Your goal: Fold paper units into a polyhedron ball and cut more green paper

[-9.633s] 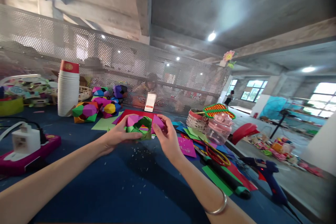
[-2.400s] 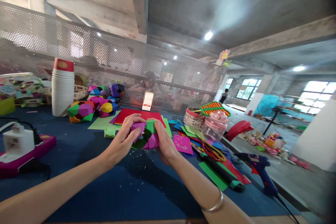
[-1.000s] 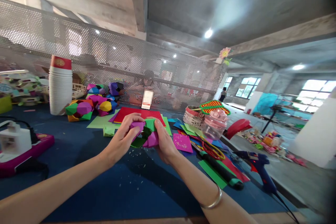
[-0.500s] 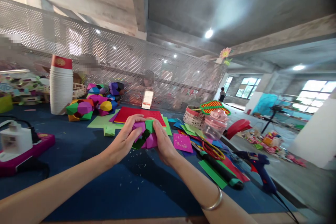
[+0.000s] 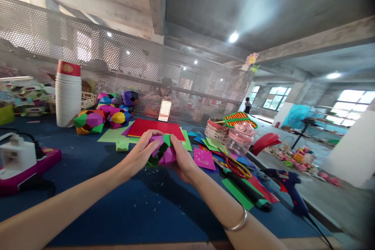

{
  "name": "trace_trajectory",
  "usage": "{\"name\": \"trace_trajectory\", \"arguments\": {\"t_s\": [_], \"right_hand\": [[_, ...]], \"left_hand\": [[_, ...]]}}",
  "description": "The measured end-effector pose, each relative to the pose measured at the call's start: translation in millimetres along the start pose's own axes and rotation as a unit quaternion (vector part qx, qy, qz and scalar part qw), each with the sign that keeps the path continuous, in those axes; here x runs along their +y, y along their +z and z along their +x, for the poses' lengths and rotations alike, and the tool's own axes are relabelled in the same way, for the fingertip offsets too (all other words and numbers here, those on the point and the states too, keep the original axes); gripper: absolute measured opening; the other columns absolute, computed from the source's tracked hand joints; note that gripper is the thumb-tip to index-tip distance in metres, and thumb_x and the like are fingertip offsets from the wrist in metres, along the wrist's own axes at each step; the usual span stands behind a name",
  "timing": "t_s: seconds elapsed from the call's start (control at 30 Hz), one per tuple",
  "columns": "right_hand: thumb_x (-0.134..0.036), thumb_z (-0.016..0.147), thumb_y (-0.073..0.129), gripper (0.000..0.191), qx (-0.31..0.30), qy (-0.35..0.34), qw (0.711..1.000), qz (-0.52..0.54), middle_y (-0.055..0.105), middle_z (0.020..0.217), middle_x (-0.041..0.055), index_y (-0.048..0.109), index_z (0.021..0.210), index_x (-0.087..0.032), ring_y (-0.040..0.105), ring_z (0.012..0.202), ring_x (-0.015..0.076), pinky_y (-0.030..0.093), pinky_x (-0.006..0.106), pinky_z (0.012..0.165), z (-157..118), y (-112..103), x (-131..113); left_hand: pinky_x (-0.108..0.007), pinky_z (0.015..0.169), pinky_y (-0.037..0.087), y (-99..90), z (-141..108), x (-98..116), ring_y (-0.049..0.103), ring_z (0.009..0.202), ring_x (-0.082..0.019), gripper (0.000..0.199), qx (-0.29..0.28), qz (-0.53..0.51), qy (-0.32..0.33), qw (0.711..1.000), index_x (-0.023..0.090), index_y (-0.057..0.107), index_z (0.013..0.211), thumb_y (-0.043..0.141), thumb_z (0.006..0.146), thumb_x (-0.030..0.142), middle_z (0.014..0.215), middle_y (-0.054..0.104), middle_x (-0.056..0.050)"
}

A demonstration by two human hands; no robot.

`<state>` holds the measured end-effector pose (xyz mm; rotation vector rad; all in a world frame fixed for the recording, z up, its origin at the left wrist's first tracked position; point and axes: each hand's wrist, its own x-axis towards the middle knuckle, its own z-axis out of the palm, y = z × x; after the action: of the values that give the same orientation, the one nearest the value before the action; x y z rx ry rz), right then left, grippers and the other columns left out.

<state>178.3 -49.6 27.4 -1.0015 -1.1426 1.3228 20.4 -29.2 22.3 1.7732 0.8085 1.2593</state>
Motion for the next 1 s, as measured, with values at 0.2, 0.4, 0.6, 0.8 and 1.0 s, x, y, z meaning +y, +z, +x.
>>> {"name": "trace_trajectory", "arguments": {"t_s": [0.2, 0.4, 0.6, 0.8, 1.0], "right_hand": [[-0.059, 0.104, 0.033, 0.052, -0.030, 0.126, 0.991, 0.044, 0.073, 0.084, 0.0060, 0.068, 0.102, -0.021, 0.066, 0.075, 0.0189, 0.058, 0.037, 0.070, 4.6, -5.7, -11.9], [-0.061, 0.102, 0.040, 0.050, -0.010, 0.146, 0.984, 0.107, 0.072, 0.084, 0.0067, 0.068, 0.102, -0.019, 0.065, 0.070, 0.0183, 0.059, 0.041, 0.073, 9.9, -11.7, -11.7], [-0.059, 0.102, 0.039, 0.048, -0.049, 0.120, 0.986, 0.104, 0.073, 0.103, 0.0100, 0.067, 0.114, -0.021, 0.068, 0.080, 0.0199, 0.059, 0.038, 0.069, 8.2, -10.0, -9.6], [-0.067, 0.098, 0.035, 0.058, -0.006, -0.033, 0.993, -0.109, 0.066, 0.123, 0.0122, 0.064, 0.125, -0.024, 0.068, 0.081, 0.0212, 0.059, 0.039, 0.063, 16.5, -16.9, -1.8], [-0.036, 0.087, 0.062, 0.025, 0.090, -0.210, 0.923, -0.311, 0.063, 0.113, 0.0090, 0.069, 0.107, -0.022, 0.060, 0.091, 0.0217, 0.052, 0.038, 0.082, 33.8, -34.9, 10.9]], "left_hand": [[-0.032, 0.075, 0.053, -7.2, 4.0, 12.0, 0.063, 0.103, -0.025, 0.047, -0.001, -0.123, -0.078, 0.989, 0.027, 0.054, 0.127, 0.053, 0.095, 0.060, 0.115, 0.065, -0.005], [-0.029, 0.074, 0.054, -19.5, 7.5, 9.3, 0.060, 0.119, -0.027, 0.048, 0.009, -0.139, -0.084, 0.987, 0.027, 0.057, 0.126, 0.061, 0.091, 0.060, 0.134, 0.062, -0.007], [-0.045, 0.099, 0.054, -24.7, 8.2, 0.7, 0.063, 0.124, -0.032, 0.078, -0.077, -0.118, -0.023, 0.990, 0.028, 0.045, 0.139, 0.085, 0.073, 0.035, 0.143, 0.059, -0.013], [-0.034, 0.080, 0.061, -40.2, 15.9, 14.7, 0.072, 0.098, -0.024, 0.072, 0.010, -0.181, -0.062, 0.981, 0.026, 0.053, 0.133, 0.088, 0.070, 0.030, 0.113, 0.071, -0.006], [-0.032, 0.071, 0.063, -61.5, 26.9, 24.5, 0.072, 0.081, -0.019, 0.061, 0.132, -0.259, -0.033, 0.956, 0.021, 0.059, 0.114, 0.092, 0.063, 0.021, 0.093, 0.071, -0.001]]}}
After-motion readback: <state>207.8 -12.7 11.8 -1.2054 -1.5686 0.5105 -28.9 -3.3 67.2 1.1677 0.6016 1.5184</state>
